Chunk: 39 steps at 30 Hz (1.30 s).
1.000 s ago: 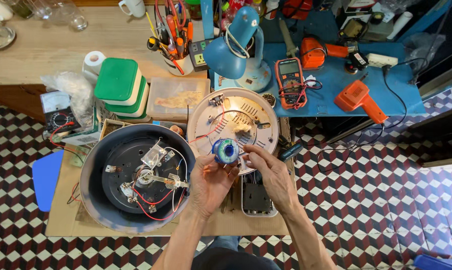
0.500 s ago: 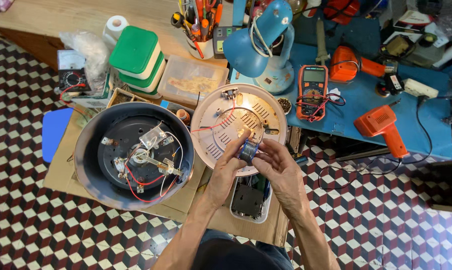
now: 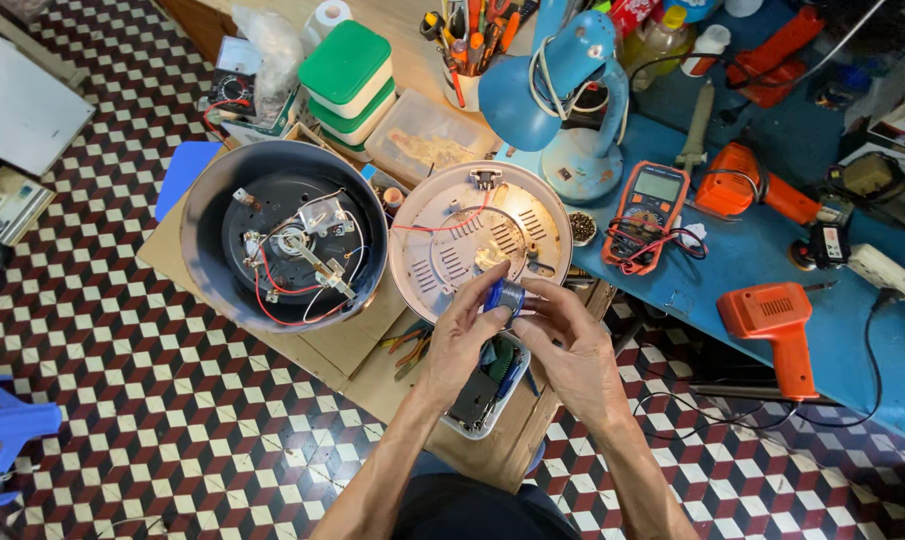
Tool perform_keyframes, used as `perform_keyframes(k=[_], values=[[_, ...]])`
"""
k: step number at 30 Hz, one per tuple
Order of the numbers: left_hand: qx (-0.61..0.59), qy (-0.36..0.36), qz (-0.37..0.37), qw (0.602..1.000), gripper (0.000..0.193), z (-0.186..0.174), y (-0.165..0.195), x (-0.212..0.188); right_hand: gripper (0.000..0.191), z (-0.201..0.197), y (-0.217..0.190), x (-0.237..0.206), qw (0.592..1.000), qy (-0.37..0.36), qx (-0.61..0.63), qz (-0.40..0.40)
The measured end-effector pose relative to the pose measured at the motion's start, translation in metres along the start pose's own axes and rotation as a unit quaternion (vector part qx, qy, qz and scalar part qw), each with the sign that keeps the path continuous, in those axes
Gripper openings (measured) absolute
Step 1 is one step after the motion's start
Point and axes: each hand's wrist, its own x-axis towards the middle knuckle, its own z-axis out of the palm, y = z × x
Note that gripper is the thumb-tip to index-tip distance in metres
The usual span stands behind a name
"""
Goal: The person works on a disassembled ceiling fan motor, stripping and twisting wires, then uses a heat gun to apply heat to a component on the fan housing. They retrieve a bag of wires from a storage area and continue handling wires and small parts on the workbench.
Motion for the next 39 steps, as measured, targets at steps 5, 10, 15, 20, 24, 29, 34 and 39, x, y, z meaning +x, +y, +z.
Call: perform_keyframes(k=[5,10,15,20,24,29,34,39], values=[[-0.018,-0.052,-0.034,0.998,0.064,-0.012,0.015,-0.002,0.027,-0.014,-0.016,0.015,0.986,-0.019,-0.145,-0.083],[0.036,-0.074,-0.067,0.994,0.073,-0.021,0.021,0.006,0.022,-0.020,-0.034,0.024,0.914,-0.100,-0.345,-0.187],[0.053,-0.103,-0.084,0.990,0.070,-0.026,0.022,0.013,0.012,-0.014,-0.040,0.031,0.833,-0.124,-0.449,-0.299],[0.058,-0.103,-0.100,0.988,0.067,-0.029,0.023,0.015,0.016,-0.012,-0.043,0.033,0.828,-0.131,-0.447,-0.311],[0.107,-0.099,-0.087,0.985,0.068,-0.031,0.025,0.016,0.026,-0.011,-0.046,0.029,0.803,-0.139,-0.464,-0.348],[0.181,-0.105,-0.066,0.976,0.070,-0.029,0.027,0.016,0.025,-0.007,-0.041,0.028,0.788,-0.121,-0.483,-0.361],[0.182,-0.097,-0.128,0.970,0.067,-0.028,0.031,0.017,0.016,-0.010,-0.034,0.026,0.787,-0.096,-0.474,-0.384],[0.174,-0.099,-0.138,0.970,0.064,-0.030,0.034,0.018,0.012,-0.008,-0.031,0.027,0.800,-0.093,-0.488,-0.337]])
